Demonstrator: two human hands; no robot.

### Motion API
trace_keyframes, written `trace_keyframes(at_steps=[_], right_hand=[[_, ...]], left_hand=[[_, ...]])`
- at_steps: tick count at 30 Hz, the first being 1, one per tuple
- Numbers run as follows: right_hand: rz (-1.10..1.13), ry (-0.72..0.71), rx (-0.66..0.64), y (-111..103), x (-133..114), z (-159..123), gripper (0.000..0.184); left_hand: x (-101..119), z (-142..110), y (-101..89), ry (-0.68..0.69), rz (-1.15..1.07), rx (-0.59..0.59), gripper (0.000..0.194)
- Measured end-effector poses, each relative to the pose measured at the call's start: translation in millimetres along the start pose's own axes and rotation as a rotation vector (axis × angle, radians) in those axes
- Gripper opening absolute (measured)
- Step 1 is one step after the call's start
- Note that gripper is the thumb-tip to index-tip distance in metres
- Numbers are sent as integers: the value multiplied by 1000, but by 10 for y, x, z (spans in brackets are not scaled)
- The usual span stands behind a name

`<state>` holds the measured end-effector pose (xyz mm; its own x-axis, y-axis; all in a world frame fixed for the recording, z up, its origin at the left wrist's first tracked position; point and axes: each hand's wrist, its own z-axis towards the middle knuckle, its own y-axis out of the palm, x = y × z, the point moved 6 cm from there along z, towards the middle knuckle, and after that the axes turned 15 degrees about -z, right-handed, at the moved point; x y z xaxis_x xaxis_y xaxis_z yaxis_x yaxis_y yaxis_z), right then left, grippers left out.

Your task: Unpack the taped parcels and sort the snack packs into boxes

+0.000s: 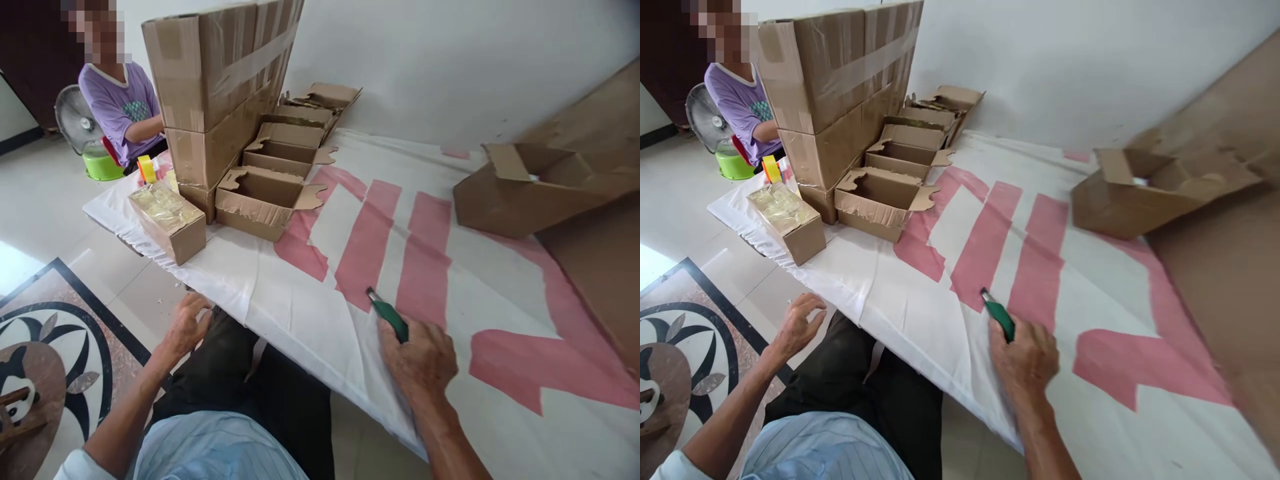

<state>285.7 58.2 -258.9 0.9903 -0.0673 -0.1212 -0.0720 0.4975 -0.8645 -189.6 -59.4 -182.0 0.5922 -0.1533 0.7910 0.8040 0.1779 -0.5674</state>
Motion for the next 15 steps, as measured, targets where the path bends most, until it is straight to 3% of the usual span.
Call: trace_keyframes(at_steps=[3,5,10,15], right_hand=[[-9,-27,24,10,14,-4,59],[-20,-37,28,27,36,-1,62],[-23,-66,13,66,66,5,60],[-14,-64,68,13,35,-30,57]], left_hand=[[-249,-19,-180,-122,29,-4,18],[-360,-98,-158,-179,28,-44,20],[-534,-414,255,-316,-6,-210,18],[-887,-584,551,-487,-25,-270,24]])
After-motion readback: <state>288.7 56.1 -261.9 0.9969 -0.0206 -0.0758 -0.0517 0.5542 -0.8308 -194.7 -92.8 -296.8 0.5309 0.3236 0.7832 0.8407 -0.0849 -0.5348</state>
